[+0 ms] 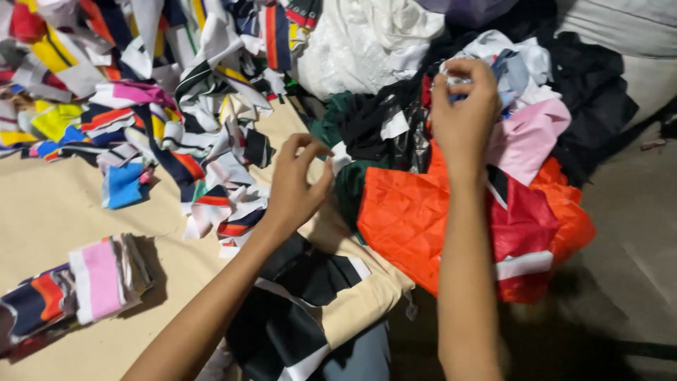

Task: Sorting various fabric scraps by color and pattern into organized stacks on a work table.

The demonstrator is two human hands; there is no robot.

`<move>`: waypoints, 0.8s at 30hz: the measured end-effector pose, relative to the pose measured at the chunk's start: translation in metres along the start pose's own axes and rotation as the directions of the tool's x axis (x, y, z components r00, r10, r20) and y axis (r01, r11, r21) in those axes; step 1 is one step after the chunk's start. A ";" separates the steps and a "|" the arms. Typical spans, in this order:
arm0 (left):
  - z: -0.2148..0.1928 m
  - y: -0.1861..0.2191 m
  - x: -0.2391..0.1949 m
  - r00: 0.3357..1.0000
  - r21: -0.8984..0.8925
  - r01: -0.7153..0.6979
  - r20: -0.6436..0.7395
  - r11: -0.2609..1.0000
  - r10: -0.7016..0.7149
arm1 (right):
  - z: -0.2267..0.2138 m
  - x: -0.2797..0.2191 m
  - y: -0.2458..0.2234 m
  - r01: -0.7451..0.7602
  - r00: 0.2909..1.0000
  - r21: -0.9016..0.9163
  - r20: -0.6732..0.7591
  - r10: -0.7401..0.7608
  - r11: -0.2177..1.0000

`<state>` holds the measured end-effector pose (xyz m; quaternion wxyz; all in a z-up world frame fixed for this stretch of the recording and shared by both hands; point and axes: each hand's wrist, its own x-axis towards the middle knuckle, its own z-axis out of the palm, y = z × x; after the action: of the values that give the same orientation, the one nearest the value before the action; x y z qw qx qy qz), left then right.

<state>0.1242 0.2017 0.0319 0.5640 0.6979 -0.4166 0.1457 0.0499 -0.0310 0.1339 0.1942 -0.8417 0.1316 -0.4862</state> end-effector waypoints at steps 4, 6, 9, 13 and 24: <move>0.096 0.022 0.065 0.993 -0.038 -0.038 0.109 0.999 0.042 | -0.038 0.055 0.067 0.008 0.979 -0.241 0.199 0.041 0.970; 0.149 0.026 0.098 0.991 0.027 -0.120 0.066 0.992 0.118 | -0.037 0.073 0.118 -0.009 0.824 -0.439 0.506 0.256 0.898; 0.233 0.005 0.128 0.983 0.215 -0.006 0.178 0.977 -0.033 | -0.033 0.074 0.135 0.011 0.908 -0.419 0.384 0.166 0.908; 0.242 0.020 0.148 0.988 0.338 -0.019 0.149 0.941 -0.033 | -0.052 0.088 0.152 0.222 0.949 -0.352 0.290 -0.119 0.909; 0.136 0.096 0.100 0.806 -0.222 -0.372 0.403 0.901 0.433 | -0.197 0.020 0.045 0.117 0.873 -0.233 0.487 0.012 0.965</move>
<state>0.0773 0.0348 0.1201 0.4553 0.5691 -0.6810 0.0716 -0.1127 -0.1189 0.2177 0.0977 -0.9577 0.1169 -0.2441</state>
